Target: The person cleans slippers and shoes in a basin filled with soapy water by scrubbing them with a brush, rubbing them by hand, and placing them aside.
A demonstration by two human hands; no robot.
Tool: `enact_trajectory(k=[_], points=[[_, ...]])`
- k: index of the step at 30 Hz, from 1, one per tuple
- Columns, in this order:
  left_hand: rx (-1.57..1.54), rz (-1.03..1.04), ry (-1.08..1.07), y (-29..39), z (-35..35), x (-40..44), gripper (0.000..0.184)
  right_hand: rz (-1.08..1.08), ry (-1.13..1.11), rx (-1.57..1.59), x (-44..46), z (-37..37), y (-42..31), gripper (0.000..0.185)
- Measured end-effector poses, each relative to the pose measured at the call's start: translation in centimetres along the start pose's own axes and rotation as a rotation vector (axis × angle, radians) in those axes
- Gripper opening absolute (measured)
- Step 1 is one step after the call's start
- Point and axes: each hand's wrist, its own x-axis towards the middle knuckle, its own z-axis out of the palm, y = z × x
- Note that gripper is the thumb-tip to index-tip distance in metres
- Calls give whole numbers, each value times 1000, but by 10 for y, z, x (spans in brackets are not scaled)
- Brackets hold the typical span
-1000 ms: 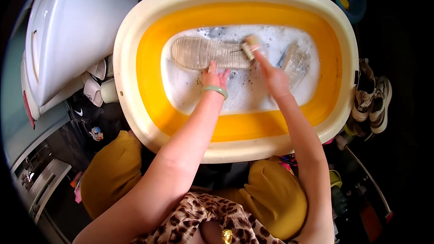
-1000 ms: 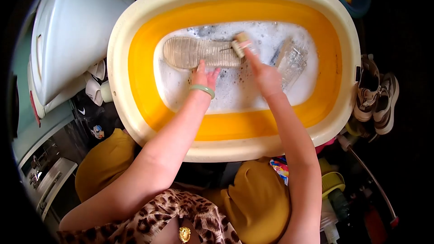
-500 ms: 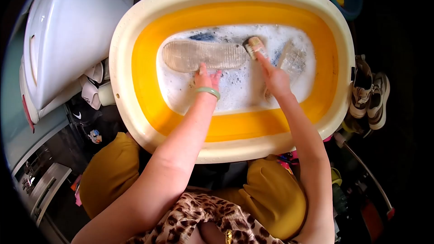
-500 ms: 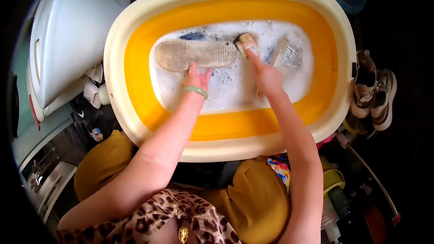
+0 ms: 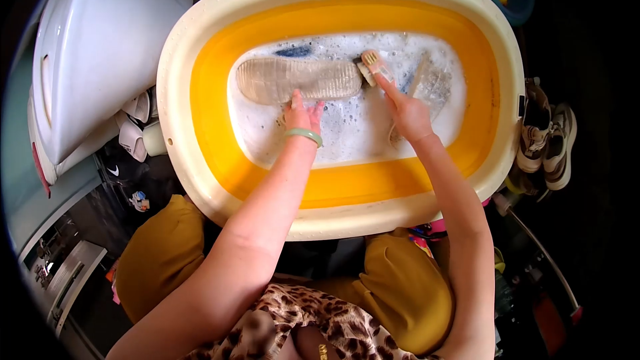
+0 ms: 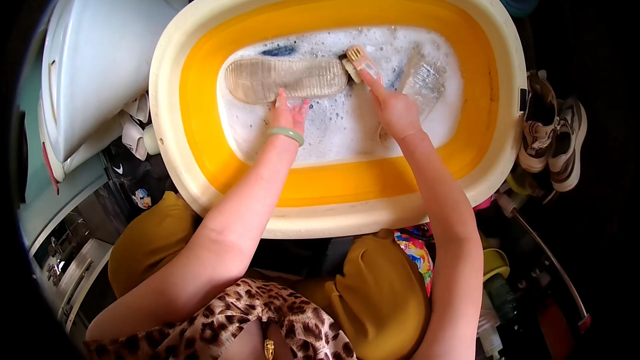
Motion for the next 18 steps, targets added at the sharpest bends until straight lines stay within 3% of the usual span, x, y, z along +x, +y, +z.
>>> enact_trajectory(k=[2, 4, 5, 6, 8, 11, 14, 16, 18], points=[[-3, 4, -3, 2, 2, -4, 57, -31, 73, -30, 7, -6, -29, 53], [10, 4, -9, 3, -2, -1, 57, -149, -5, 31, 9, 6, -65, 51], [14, 43, -127, -1, -9, 8, 56, -250, -20, 114, 7, 13, -79, 53], [16, 81, -247, -6, -17, 18, 56, -243, -18, 116, 7, 16, -79, 53], [30, 28, -288, -8, -22, 27, 53, -219, -115, 73, 12, 23, -75, 54], [33, -2, -134, 0, -3, -1, 49, -135, -106, 58, 11, 15, -24, 51], [63, -21, -20, -3, 5, 1, 46, -11, -52, 35, 12, 0, -33, 52], [65, -13, -81, -3, -2, 1, 46, 25, -31, 31, 8, 5, -60, 52], [83, -1, -155, -3, -13, 14, 45, -243, 45, 182, 7, 17, -89, 51]])
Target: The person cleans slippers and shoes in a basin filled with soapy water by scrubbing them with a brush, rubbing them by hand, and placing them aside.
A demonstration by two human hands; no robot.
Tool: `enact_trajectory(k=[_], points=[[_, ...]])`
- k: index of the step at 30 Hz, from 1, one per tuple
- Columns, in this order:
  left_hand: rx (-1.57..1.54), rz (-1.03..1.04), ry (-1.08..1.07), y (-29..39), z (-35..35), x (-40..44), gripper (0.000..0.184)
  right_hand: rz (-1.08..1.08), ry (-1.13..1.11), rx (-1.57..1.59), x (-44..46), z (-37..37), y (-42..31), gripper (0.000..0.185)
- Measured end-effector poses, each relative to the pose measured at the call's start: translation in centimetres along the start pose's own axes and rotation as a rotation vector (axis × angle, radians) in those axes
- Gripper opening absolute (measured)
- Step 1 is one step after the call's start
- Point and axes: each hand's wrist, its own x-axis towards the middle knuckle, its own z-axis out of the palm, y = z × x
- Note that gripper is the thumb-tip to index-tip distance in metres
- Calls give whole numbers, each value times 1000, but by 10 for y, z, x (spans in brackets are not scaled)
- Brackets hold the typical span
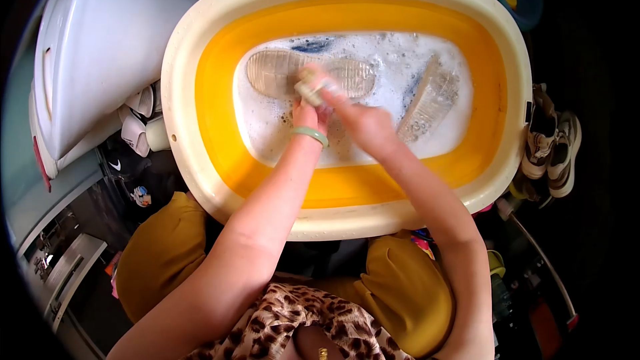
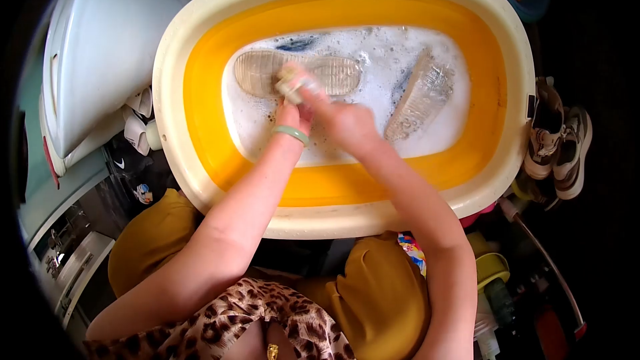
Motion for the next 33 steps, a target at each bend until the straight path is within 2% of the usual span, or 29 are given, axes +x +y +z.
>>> enact_trajectory(k=[1, 2, 3, 4, 6, 7, 8, 10, 11, 14, 15, 17, 18, 20, 22, 24, 25, 26, 28, 30, 32, 33], points=[[-53, -51, -41, -7, -17, 19, 44, 8, 7, 5, 4, 3, -5, 51], [-108, -103, -85, -11, -25, 30, 43, 11, -80, -13, 9, 5, -6, 50], [-24, 102, -145, -9, -9, 9, 46, 11, -168, -32, 15, 5, -5, 50], [-19, 103, -149, -2, -1, -4, 46, 14, -162, -30, 15, 5, 12, 50], [107, -32, 22, 11, 9, -17, 48, 116, -64, -148, 8, -1, 59, 48], [132, -60, 56, 12, 12, -18, 53, 246, -88, -127, 6, -15, 59, 45], [125, -61, 57, 13, 14, -20, 53, 379, -113, -107, 3, -29, 58, 42], [85, -46, 20, 12, 13, -24, 60, 454, -36, -115, -10, -30, 77, 43], [87, -44, 26, 14, 9, -27, 60, 535, 45, -115, -17, -25, 83, 44], [83, -39, -44, 31, -3, -34, 56, 627, 71, 3, -29, -19, 72, 45], [166, 15, -74, 37, -7, -39, 54, 629, 85, 6, -30, -21, 69, 45], [273, 165, -81, 44, -10, -49, 44, 598, -90, -13, -32, -22, 60, 45], [281, 170, -89, 50, -9, -52, 44, 580, -178, -22, -32, -24, 54, 46], [688, 469, -19, 61, -6, -57, 38, 576, -144, -86, -31, -34, 42, 44], [761, 542, 5, 62, -2, -65, 35, 567, -115, -160, -32, -46, 36, 43], [1218, 848, -42, 58, -3, -66, 32, 491, 9, -30, -37, -56, 40, 40], [1184, 881, -81, 52, 1, -72, 29, 490, 16, -33, -40, -58, 47, 40], [1404, 940, -163, 52, 0, -79, 26, 552, 49, 13, -44, -57, 60, 41], [1361, 649, -223, 43, -8, -77, 25, 612, 82, 59, -54, -54, 93, 42], [1392, 597, -187, 48, -7, -73, 29, 717, 266, -49, -66, -50, 126, 51], [1377, 967, -13, 51, -12, -55, 32, 791, 306, -77, -74, -62, 134, 58], [1457, 916, 29, 62, -2, -60, 52, 860, 354, -107, -77, -67, 137, 66]])
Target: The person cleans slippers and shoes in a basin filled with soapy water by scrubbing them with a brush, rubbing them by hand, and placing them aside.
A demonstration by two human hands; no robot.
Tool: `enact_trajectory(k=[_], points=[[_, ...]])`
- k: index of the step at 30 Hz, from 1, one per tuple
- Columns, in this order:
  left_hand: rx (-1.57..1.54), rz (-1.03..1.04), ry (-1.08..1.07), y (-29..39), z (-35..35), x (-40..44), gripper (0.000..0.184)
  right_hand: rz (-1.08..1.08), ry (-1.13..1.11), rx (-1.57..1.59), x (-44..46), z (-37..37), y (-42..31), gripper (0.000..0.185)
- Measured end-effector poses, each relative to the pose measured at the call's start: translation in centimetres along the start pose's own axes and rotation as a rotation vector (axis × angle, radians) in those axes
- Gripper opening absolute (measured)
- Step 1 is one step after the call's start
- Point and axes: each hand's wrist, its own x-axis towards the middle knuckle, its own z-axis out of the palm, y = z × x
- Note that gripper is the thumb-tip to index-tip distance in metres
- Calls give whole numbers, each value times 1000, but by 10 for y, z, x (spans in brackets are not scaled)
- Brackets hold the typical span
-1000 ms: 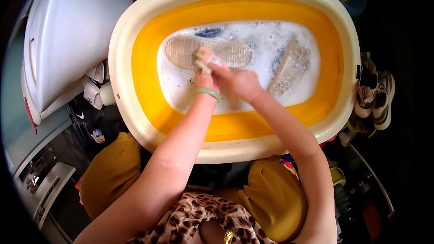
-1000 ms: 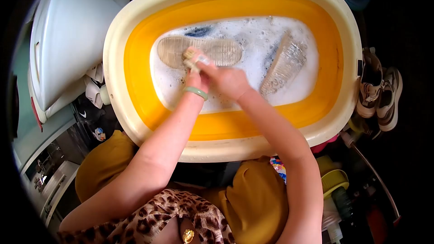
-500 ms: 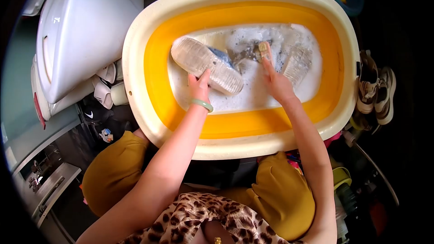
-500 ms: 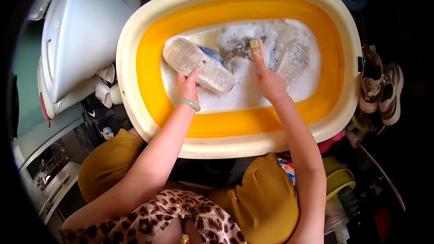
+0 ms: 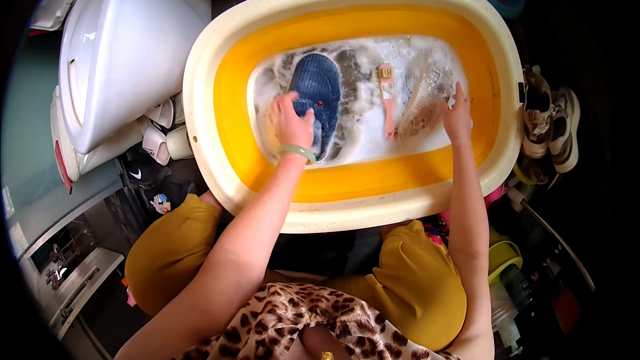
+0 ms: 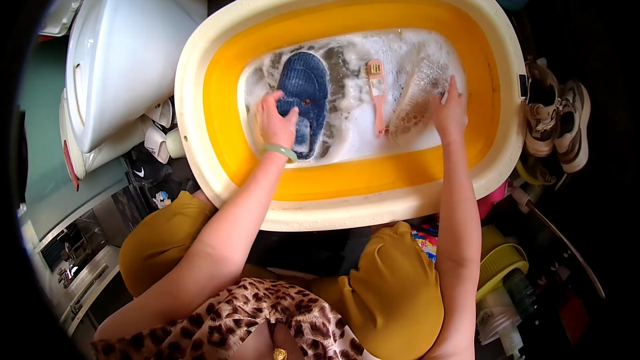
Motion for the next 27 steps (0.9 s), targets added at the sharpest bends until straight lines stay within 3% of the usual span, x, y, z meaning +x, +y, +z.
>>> enact_trajectory(k=[1, 3, 4, 5, 6, 8, 10, 11, 13, 16, 18, 19, 20, 21, 23, 25, 27], points=[[0, -3, -4, -1, 1, 7, 52, 2, -3, -3, 8, 6, 10, 66], [161, 7, -5, 2, 10, 17, 71, 114, -86, 114, 31, 30, 35, 82], [147, 9, -16, 13, 9, 18, 71, 26, -87, 174, 41, 49, 47, 92], [367, 13, -228, 28, 3, 20, 74, 35, -78, 347, 37, 59, 40, 97], [590, 19, -438, 36, 1, 21, 77, 75, -67, 313, 30, 57, 23, 96], [609, 24, -454, 28, 12, 21, 74, 115, -60, 281, 24, 56, -5, 94], [594, 15, -472, 14, 20, 22, 73, 3, -222, 598, 19, 63, -25, 89], [598, 12, -475, 15, 21, 26, 73, 27, -232, 610, 5, 57, -51, 81], [782, -69, -710, 22, 18, 38, 69, -12, -291, 556, -8, 86, -66, 83], [793, -90, -634, 6, 34, 43, 59, 37, -305, 406, -14, 75, -86, 80], [909, -3, -727, -2, 31, 44, 61, 83, -310, 513, -8, 75, -76, 76], [574, 109, -477, -14, 27, 40, 63, 135, -329, 612, -5, 73, -71, 72], [244, 208, -230, -26, 26, 38, 67, 198, -488, 876, -3, 69, -62, 55], [256, 198, -236, -29, 23, 36, 67, 205, -503, 880, -7, 63, -58, 55], [-181, -180, -104, -32, 20, 34, 70, 350, -542, 1254, -18, 46, -56, 46], [-136, -292, -205, -41, 14, 45, 61, 361, -497, 1272, -23, 30, -66, 44], [-776, -528, -576, -44, 7, 51, 50, 381, -440, 1296, -28, 14, -75, 43]])
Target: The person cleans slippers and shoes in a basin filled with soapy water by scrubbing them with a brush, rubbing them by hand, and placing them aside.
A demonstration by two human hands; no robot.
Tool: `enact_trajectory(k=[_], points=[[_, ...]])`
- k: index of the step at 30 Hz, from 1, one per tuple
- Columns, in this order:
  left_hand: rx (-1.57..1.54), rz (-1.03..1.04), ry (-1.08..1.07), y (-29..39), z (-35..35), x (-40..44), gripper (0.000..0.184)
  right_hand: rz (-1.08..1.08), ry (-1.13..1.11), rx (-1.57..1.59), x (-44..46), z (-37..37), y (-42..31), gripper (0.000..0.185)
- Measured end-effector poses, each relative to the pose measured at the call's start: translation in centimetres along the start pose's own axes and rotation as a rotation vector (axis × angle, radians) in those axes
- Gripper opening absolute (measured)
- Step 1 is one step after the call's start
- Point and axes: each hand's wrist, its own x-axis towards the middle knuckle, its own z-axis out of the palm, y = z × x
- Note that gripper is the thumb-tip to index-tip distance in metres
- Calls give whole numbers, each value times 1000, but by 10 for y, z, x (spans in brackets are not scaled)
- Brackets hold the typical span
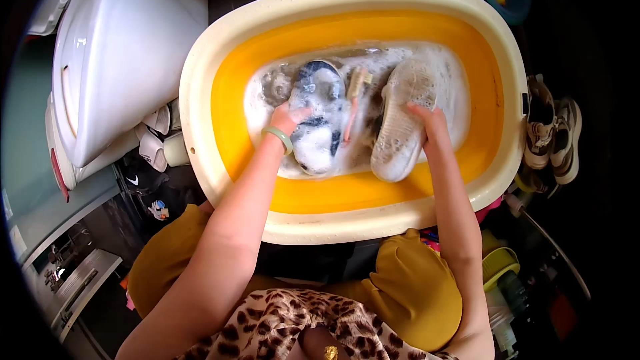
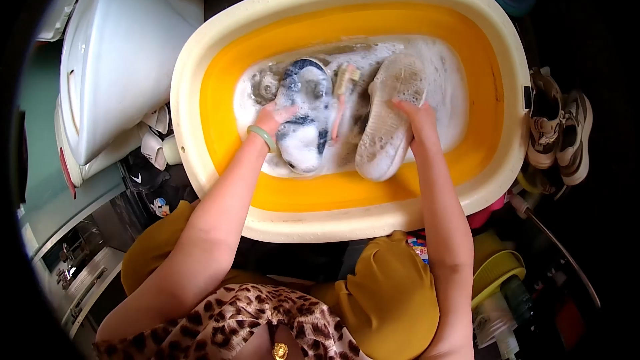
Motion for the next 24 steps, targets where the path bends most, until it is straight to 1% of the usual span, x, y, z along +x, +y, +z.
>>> enact_trajectory(k=[1, 4, 6, 8, 9, 10, 12, 13, 14, 16, 17, 18, 19, 20, 21, 22, 23, 24], points=[[-88, 20, -48, 7, 3, -5, 42, 8, -10, -39, -5, 2, -7, 43], [-172, -13, -24, 23, 9, -17, 42, 26, -16, -102, -20, 16, -25, 42], [-179, 18, -27, 21, 11, -19, 40, 28, -11, -123, -27, 29, -29, 42], [-181, -2, 19, 29, 16, -27, 38, 65, -104, 34, -32, 46, -29, 43], [-163, -37, 0, 22, 12, -22, 37, 78, -162, 83, -33, 55, -25, 43], [-165, -36, 2, 19, 11, -19, 37, 78, -165, 81, -33, 65, -20, 43], [-137, -106, 54, 8, 8, -13, 33, 192, -342, 177, -30, 87, -7, 46], [-66, -35, 155, 3, 11, -8, 37, 235, -388, 164, -25, 96, 2, 44], [-131, -128, 43, -1, 7, -8, 46, 279, -431, 152, -19, 105, 13, 42], [-214, -292, 118, 6, 6, -8, 55, 293, -441, 132, -10, 113, 34, 40], [-320, -155, 69, 6, 9, -14, 64, 276, -409, -98, -6, 114, 41, 42], [-328, -154, 73, 7, 6, -11, 64, 256, -374, -329, 0, 112, 49, 45], [-35, -57, 161, 8, 3, -2, 62, 78, -400, -660, 11, 103, 53, 54], [258, 36, 245, 9, 1, 6, 61, 79, -403, -671, 18, 95, 61, 54], [382, 148, 342, 0, 6, 20, 67, -74, -355, -668, 19, 90, 63, 59], [370, 145, 343, 9, 18, 16, 67, -226, -306, -662, 20, 88, 62, 64], [502, 195, 420, 19, 32, 14, 71, -266, -322, -767, 22, 87, 61, 71], [633, 243, 497, 25, 44, 13, 75, -263, -325, -779, 24, 90, 55, 71]])
